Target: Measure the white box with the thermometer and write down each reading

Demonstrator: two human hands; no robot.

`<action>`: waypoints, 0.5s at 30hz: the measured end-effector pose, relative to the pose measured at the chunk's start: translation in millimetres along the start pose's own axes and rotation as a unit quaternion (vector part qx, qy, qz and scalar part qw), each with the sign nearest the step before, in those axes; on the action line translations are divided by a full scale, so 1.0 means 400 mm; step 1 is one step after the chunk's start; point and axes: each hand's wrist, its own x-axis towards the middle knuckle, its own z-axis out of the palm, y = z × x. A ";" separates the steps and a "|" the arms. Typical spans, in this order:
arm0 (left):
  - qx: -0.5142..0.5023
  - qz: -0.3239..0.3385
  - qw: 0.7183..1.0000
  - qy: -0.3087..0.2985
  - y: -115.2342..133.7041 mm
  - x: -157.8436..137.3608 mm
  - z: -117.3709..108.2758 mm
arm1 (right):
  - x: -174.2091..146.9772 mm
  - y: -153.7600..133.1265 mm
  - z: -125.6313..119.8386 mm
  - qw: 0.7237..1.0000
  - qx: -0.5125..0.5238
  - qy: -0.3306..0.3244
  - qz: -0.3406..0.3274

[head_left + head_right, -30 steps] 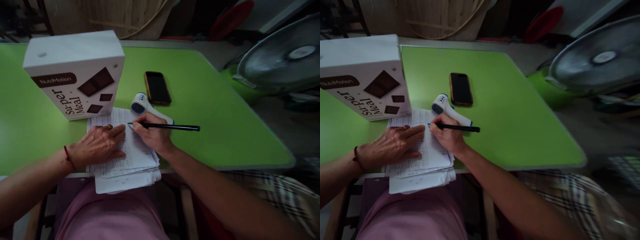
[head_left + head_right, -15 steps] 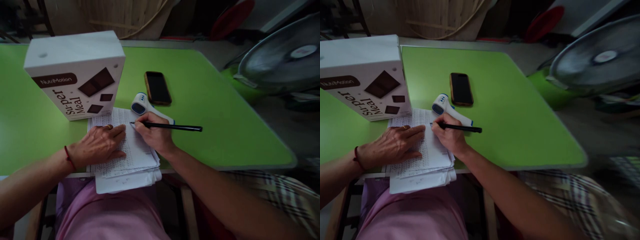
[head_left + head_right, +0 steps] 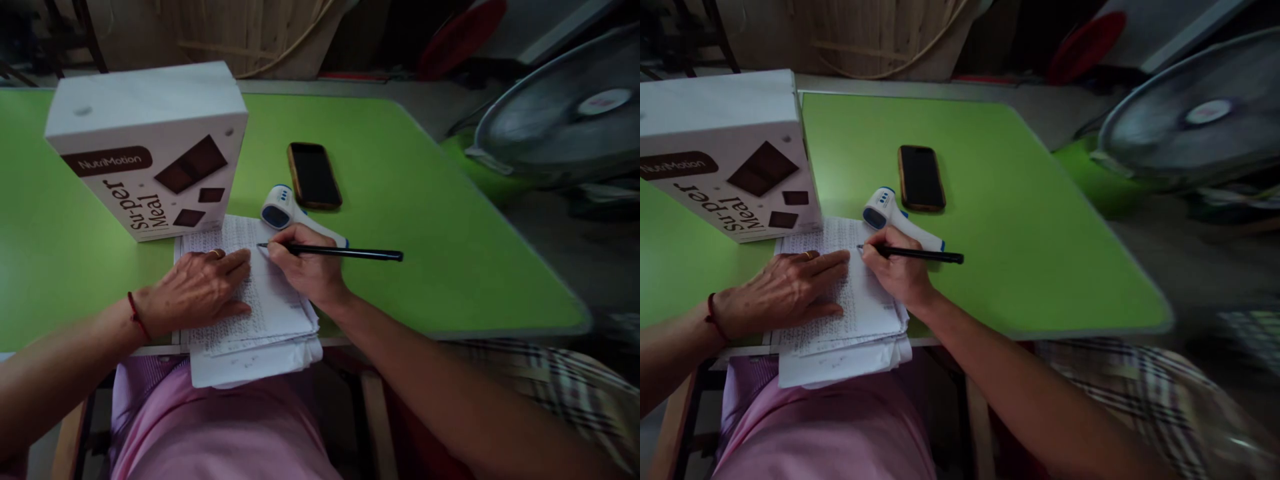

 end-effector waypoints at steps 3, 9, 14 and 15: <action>-0.007 -0.002 1.000 -0.004 0.001 0.002 -0.002 | 0.001 0.001 -0.001 1.000 0.000 -0.003 -0.015; -0.002 -0.001 1.000 -0.006 0.003 0.003 0.000 | -0.003 0.006 -0.002 1.000 -0.014 -0.016 -0.023; 0.001 0.001 1.000 0.001 0.004 0.002 0.004 | -0.002 -0.007 -0.026 0.985 -0.054 -0.038 -0.162; 0.000 0.001 1.000 0.000 0.004 0.002 0.005 | -0.001 -0.010 -0.034 0.974 -0.076 -0.055 -0.206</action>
